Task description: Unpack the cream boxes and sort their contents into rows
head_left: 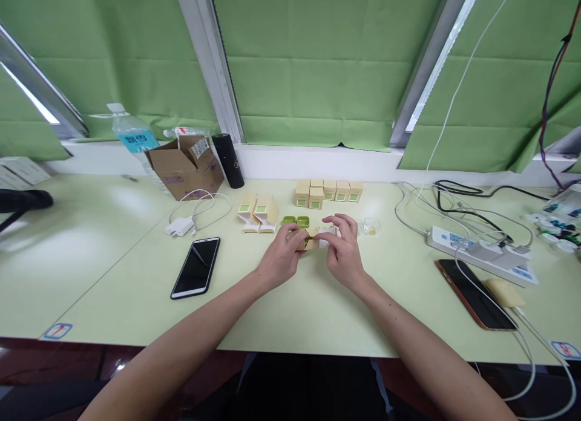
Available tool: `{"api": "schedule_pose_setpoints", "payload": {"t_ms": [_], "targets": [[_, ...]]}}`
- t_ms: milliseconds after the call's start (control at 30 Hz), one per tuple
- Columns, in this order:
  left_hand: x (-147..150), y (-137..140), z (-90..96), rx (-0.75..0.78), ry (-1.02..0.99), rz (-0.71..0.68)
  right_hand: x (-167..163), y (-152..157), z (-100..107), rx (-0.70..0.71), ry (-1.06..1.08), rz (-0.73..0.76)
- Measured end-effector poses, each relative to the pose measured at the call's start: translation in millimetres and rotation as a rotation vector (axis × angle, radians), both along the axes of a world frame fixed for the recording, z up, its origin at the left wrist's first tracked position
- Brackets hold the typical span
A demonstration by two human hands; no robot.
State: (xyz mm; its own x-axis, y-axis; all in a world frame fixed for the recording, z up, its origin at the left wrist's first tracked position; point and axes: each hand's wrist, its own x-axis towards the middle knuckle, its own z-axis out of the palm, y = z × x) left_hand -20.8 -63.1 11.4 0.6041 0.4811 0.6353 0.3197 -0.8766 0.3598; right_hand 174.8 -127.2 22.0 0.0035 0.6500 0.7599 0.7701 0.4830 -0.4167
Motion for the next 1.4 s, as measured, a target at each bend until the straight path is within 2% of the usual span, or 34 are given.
{"api": "schedule_pose_setpoints", "payload": {"t_ms": [467,600,767,1033,1167,1333,1400], "targets": [[-1,1,-4.0,0.061,-0.027,0.105,0,-4,3,-0.009,-0.007,0.016],[-1,1,-6.4,0.118,-0.006,0.108,-1,-6,6,-0.069,0.003,0.042],[0,0,-8.3,0.242,0.042,0.112,-1,-3,6,-0.175,0.087,-0.033],[5,-5,-9.9,0.417,0.097,0.142,-6,4,-1,-0.234,0.18,-0.077],[4,-3,-9.7,0.342,0.094,0.182,-5,2,7,-0.21,0.319,-0.03],[-4,7,-3.3,0.164,0.043,0.281,0,-1,19,-0.251,0.711,0.126],[-8,12,-0.5,0.108,-0.004,0.32,3,1,20,-0.281,0.819,0.14]]}}
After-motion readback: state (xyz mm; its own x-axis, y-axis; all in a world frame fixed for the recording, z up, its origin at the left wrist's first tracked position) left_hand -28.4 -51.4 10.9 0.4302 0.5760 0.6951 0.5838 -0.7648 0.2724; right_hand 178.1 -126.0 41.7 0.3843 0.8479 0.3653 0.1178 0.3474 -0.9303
